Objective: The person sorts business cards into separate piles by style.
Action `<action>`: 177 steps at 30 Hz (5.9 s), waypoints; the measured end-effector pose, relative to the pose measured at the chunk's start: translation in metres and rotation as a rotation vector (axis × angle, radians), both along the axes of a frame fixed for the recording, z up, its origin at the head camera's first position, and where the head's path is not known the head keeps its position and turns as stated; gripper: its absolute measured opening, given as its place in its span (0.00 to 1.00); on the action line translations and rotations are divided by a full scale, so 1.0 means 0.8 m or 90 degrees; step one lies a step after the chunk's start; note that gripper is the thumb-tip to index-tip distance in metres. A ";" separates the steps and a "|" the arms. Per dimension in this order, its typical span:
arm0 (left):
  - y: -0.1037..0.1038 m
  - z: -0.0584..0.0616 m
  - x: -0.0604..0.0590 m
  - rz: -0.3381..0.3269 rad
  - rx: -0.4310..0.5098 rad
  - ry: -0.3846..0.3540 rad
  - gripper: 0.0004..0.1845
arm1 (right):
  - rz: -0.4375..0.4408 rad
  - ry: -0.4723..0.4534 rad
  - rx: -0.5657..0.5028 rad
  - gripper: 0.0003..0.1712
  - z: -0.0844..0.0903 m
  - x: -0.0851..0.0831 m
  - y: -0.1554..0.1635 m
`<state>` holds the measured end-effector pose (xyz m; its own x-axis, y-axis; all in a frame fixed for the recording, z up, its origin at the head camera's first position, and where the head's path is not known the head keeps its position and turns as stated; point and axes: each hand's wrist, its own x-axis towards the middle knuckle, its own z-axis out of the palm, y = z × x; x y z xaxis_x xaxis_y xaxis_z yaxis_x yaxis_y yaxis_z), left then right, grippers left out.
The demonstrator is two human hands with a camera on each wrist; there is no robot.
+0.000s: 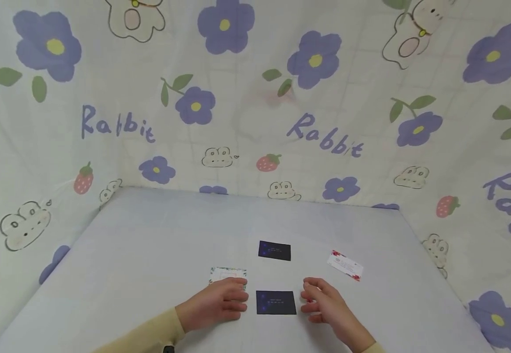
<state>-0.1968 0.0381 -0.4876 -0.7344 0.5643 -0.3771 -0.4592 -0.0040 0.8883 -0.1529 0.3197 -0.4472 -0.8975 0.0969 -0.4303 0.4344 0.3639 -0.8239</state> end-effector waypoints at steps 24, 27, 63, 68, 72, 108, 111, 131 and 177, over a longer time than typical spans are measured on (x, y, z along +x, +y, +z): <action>0.022 0.006 0.010 0.033 0.047 -0.076 0.32 | 0.009 -0.051 -0.145 0.39 -0.013 -0.003 0.007; 0.022 0.005 0.010 0.037 0.050 -0.076 0.32 | 0.006 -0.051 -0.151 0.39 -0.015 -0.004 0.008; 0.028 0.005 -0.035 0.101 0.058 -0.040 0.41 | -0.013 -0.022 -0.228 0.37 -0.006 -0.040 -0.005; 0.031 -0.002 -0.040 0.097 0.051 -0.044 0.39 | -0.046 -0.032 -0.226 0.36 -0.011 -0.043 -0.006; 0.032 0.000 -0.041 0.096 0.058 -0.041 0.39 | -0.051 -0.033 -0.226 0.36 -0.011 -0.045 -0.006; 0.040 0.012 -0.039 0.111 0.040 -0.045 0.38 | -0.041 -0.018 -0.193 0.37 -0.019 -0.050 -0.008; 0.039 0.013 -0.037 0.109 0.045 -0.045 0.39 | -0.039 -0.017 -0.191 0.37 -0.020 -0.048 -0.008; -0.083 0.036 -0.034 0.094 0.055 0.036 0.35 | -0.058 0.006 -0.117 0.45 0.004 0.006 0.046; -0.106 0.034 -0.060 0.145 -0.008 0.049 0.34 | -0.042 0.000 -0.131 0.44 0.013 0.001 0.070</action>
<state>-0.2451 -0.0465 -0.4601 -0.8692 0.3762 -0.3208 -0.3785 -0.0887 0.9214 -0.1520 0.3754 -0.4366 -0.8920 0.0650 -0.4473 0.4518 0.1583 -0.8780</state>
